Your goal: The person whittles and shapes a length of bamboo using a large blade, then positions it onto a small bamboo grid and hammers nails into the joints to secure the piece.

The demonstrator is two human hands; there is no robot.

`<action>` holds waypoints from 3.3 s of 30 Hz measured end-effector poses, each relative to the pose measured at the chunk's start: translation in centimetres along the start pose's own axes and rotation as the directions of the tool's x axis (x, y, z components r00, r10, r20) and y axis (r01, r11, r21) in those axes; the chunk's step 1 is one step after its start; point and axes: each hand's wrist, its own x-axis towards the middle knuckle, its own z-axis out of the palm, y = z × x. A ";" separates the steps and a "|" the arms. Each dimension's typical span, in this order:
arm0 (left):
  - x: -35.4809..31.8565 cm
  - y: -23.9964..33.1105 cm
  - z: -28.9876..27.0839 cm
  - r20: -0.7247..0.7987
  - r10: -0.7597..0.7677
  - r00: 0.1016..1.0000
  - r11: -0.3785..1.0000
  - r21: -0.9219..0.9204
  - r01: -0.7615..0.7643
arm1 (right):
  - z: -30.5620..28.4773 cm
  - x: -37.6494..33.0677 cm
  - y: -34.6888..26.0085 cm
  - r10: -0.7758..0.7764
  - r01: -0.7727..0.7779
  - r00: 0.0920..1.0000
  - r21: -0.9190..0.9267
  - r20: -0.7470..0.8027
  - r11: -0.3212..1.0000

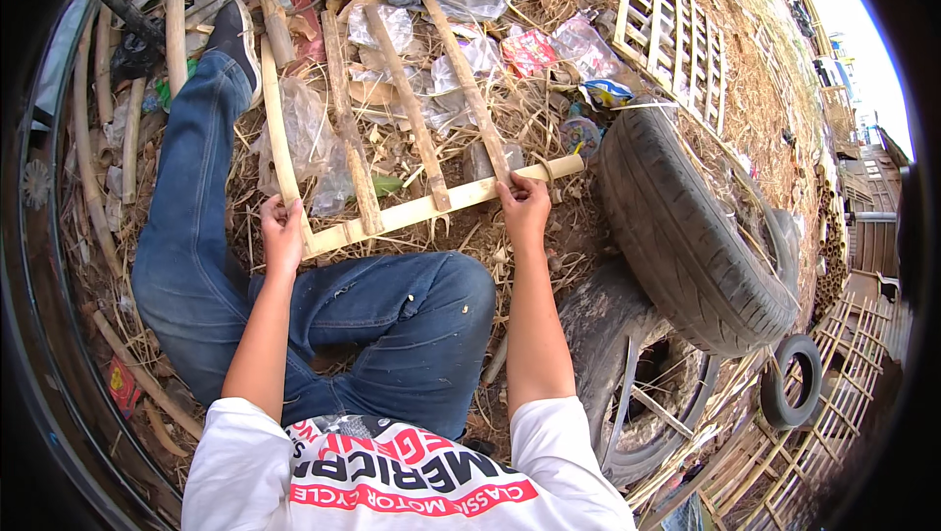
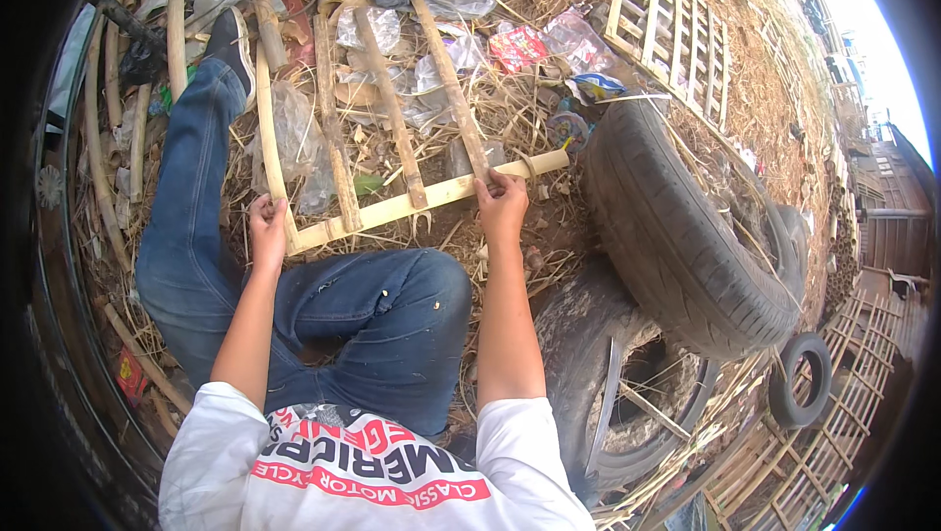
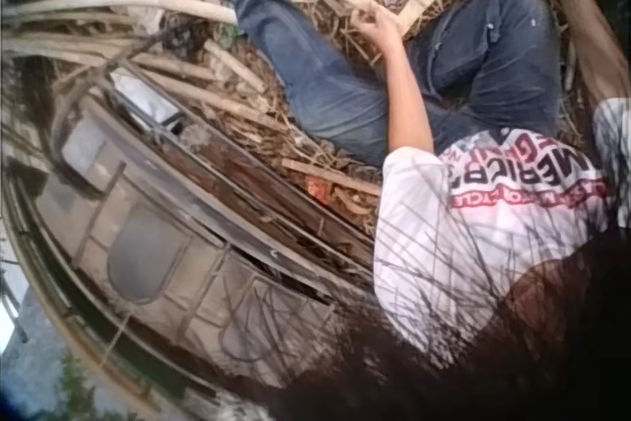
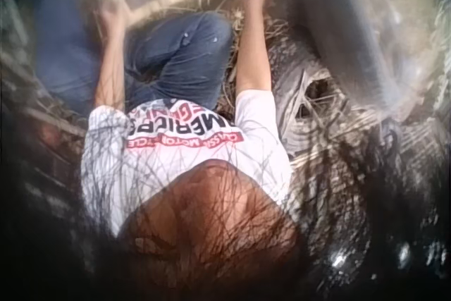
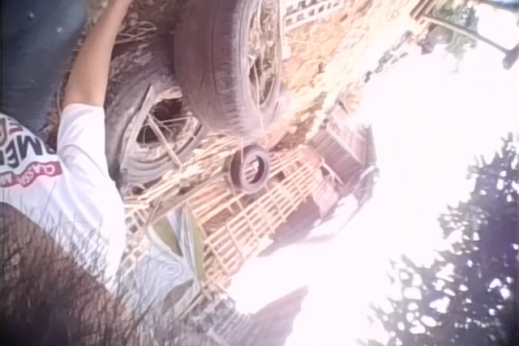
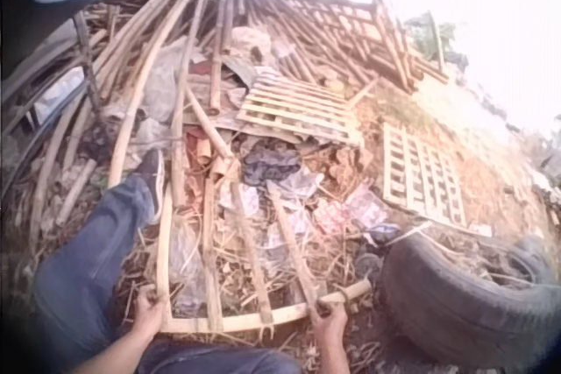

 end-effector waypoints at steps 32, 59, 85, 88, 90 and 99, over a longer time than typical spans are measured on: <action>-5.1 11.8 21.3 0.895 0.174 0.410 0.319 0.343 -0.884 | -1.7 -0.9 -2.1 -0.073 0.058 0.997 -0.417 -0.020 0.907; -8.3 10.9 22.2 0.808 0.400 0.432 0.284 0.339 -0.897 | -2.5 -1.4 -0.6 -0.091 0.083 0.996 -0.350 -0.008 0.933; -2.9 11.7 20.8 0.964 0.253 0.087 0.219 0.030 -0.975 | -1.5 -2.6 1.4 -0.174 0.161 0.982 -0.153 -0.076 0.975; -1.5 12.2 20.7 0.976 0.217 0.028 0.244 -0.027 -0.969 | -1.5 -3.0 1.9 -0.154 0.156 0.983 0.013 -0.099 0.988; -0.9 12.5 20.9 0.978 0.208 0.003 0.238 -0.048 -0.970 | -1.6 -3.5 2.2 -0.113 0.121 0.990 0.097 -0.082 0.988; -0.2 13.5 21.0 0.980 0.188 -0.068 0.183 -0.103 -0.978 | -1.1 -3.9 1.4 -0.101 0.111 0.984 0.064 -0.149 0.992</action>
